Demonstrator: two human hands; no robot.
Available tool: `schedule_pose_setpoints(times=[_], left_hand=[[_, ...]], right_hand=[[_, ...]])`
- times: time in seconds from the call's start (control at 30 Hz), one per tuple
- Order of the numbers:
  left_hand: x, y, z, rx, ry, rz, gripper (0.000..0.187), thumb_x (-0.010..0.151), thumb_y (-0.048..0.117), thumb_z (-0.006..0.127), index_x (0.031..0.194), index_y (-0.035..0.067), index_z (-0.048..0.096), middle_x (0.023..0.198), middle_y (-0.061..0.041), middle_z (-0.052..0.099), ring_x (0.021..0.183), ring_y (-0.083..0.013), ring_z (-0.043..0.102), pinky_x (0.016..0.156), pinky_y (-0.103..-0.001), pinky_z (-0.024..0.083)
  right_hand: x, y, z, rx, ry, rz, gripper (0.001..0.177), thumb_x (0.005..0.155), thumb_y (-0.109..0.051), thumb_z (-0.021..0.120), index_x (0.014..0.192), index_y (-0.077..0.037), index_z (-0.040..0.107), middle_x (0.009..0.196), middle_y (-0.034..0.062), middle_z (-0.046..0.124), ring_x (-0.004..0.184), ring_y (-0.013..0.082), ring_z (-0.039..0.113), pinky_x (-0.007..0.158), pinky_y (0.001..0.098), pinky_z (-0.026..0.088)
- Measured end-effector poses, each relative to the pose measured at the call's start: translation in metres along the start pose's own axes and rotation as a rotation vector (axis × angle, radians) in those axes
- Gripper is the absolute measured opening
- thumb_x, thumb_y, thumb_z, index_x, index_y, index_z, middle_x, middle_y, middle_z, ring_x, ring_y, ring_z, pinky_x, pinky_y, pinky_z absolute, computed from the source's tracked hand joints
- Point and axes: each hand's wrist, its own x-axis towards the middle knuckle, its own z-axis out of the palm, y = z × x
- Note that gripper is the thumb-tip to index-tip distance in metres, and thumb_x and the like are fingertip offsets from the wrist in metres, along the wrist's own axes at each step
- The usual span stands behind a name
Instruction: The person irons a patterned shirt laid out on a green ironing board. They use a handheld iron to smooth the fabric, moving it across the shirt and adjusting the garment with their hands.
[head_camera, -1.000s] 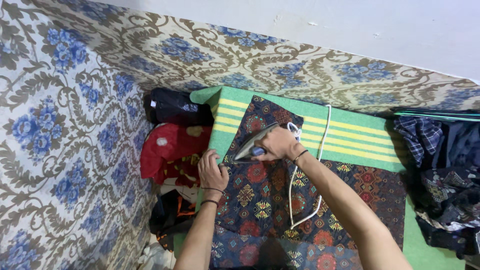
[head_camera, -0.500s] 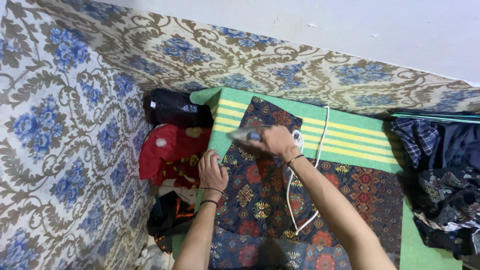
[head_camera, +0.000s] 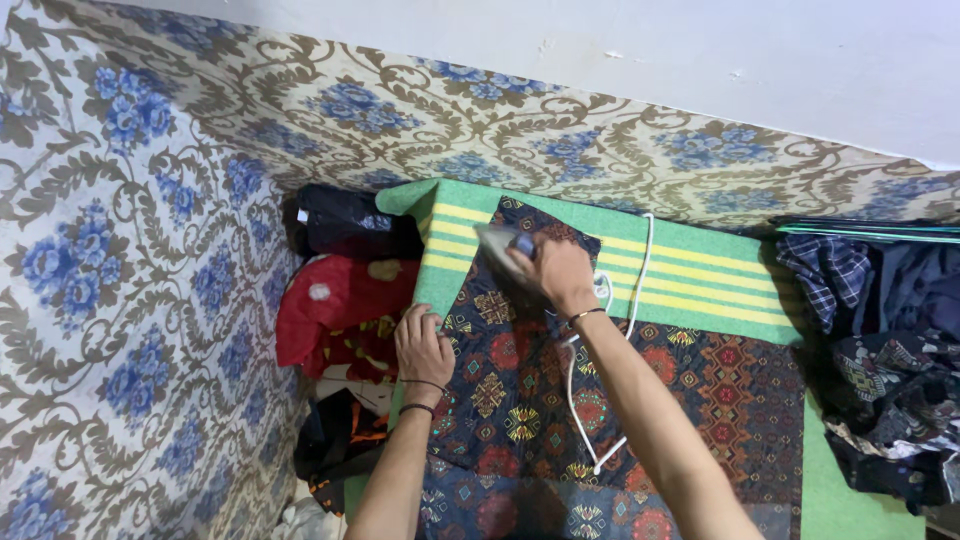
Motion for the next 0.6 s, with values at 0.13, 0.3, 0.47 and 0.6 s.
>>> schedule_pose_setpoints(times=[0.13, 0.3, 0.47, 0.6], left_hand=[[-0.001, 0.001, 0.000, 0.002, -0.007, -0.004, 0.016, 0.085, 0.011, 0.052, 0.100, 0.007, 0.053, 0.127, -0.014, 0.055, 0.130, -0.0368, 0.050, 0.111, -0.052, 0.037], [-0.001, -0.001, 0.002, 0.006, -0.004, -0.010, 0.014, 0.087, 0.010, 0.051, 0.100, 0.007, 0.053, 0.128, -0.014, 0.055, 0.131, -0.0372, 0.049, 0.111, -0.053, 0.037], [-0.002, -0.002, 0.004, -0.002, -0.003, -0.012, 0.016, 0.085, 0.011, 0.050, 0.101, 0.008, 0.054, 0.130, -0.015, 0.055, 0.131, -0.0381, 0.049, 0.110, -0.054, 0.036], [-0.004, -0.003, 0.006, 0.015, -0.008, -0.020, 0.015, 0.087, 0.012, 0.050, 0.101, 0.008, 0.054, 0.131, -0.014, 0.056, 0.131, -0.0369, 0.049, 0.111, -0.054, 0.037]], right_hand=[[0.002, 0.003, 0.007, 0.051, 0.204, 0.228, 0.058, 0.096, -0.063, 0.060, 0.100, -0.006, 0.070, 0.076, 0.0231, 0.072, 0.069, 0.0431, 0.071, 0.065, 0.0523, 0.058], [0.000, 0.005, 0.006, 0.111, 0.210, 0.197, 0.060, 0.094, -0.063, 0.061, 0.102, -0.004, 0.070, 0.081, 0.0270, 0.071, 0.076, 0.0465, 0.070, 0.070, 0.0543, 0.057], [-0.002, 0.010, -0.005, 0.067, 0.097, 0.129, 0.061, 0.094, -0.063, 0.061, 0.103, -0.003, 0.070, 0.082, 0.0269, 0.071, 0.078, 0.0465, 0.070, 0.071, 0.0541, 0.057], [0.001, 0.020, -0.012, 0.027, 0.004, 0.113, 0.061, 0.095, -0.064, 0.059, 0.103, -0.005, 0.070, 0.082, 0.0248, 0.072, 0.077, 0.0425, 0.072, 0.073, 0.0510, 0.059]])
